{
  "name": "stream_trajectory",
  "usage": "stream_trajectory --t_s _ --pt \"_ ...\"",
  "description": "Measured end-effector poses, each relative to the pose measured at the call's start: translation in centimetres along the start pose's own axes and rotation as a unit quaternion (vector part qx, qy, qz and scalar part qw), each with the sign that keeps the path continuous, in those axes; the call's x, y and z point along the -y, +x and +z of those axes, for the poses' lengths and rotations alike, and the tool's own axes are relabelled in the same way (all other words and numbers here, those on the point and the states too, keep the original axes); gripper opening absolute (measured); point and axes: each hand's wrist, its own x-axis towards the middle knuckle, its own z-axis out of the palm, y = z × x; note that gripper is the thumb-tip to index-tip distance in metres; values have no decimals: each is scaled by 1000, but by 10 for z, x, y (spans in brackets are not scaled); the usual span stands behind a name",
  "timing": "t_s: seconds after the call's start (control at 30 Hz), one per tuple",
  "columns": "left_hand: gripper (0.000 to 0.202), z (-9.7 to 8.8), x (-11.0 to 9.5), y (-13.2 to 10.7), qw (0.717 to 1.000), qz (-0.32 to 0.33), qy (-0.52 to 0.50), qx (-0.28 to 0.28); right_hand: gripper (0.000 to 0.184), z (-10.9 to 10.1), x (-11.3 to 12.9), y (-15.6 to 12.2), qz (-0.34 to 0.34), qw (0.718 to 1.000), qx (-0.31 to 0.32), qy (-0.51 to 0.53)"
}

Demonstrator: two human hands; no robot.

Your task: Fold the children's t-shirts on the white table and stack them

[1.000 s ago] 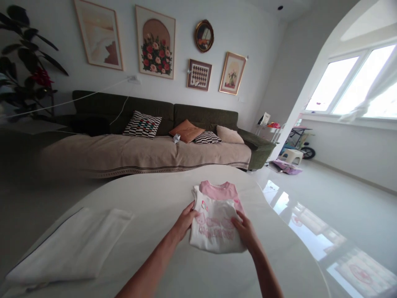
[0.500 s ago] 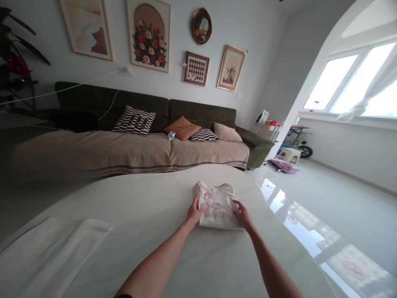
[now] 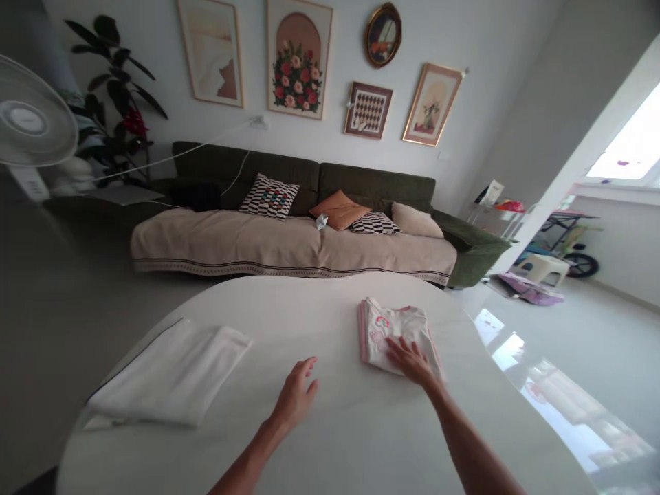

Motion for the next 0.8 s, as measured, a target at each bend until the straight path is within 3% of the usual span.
stream_trajectory --t_s 0.1,0.2,0.27,0.37,0.47,0.57,0.67,0.73,0.8 --pt "29 -72 21 -27 989 -11 124 -76 45 -8 33 -29 -15 999 -31 25" --pt "24 -131 38 -47 950 -62 271 -140 47 8 83 -104 -54 991 -76 96" --pt "25 -153 46 -58 918 -106 351 -150 42 28 115 -164 -76 989 -38 120" --pt "29 -164 53 -70 894 -141 408 -119 37 54 152 -236 -87 989 29 118" --pt "22 -168 58 -72 903 -145 391 -103 38 61 168 -267 -64 991 49 108" --pt "22 -178 59 -66 911 -161 359 -122 37 53 170 -267 -58 985 65 148" --pt "28 -186 45 -63 922 -149 293 -207 38 38 178 -257 -52 966 71 243" --pt "29 -184 21 -72 932 -110 226 -260 44 24 196 -249 -20 938 89 334" --pt "28 -175 -10 -95 957 -58 164 -232 56 6 221 -242 44 885 121 448"
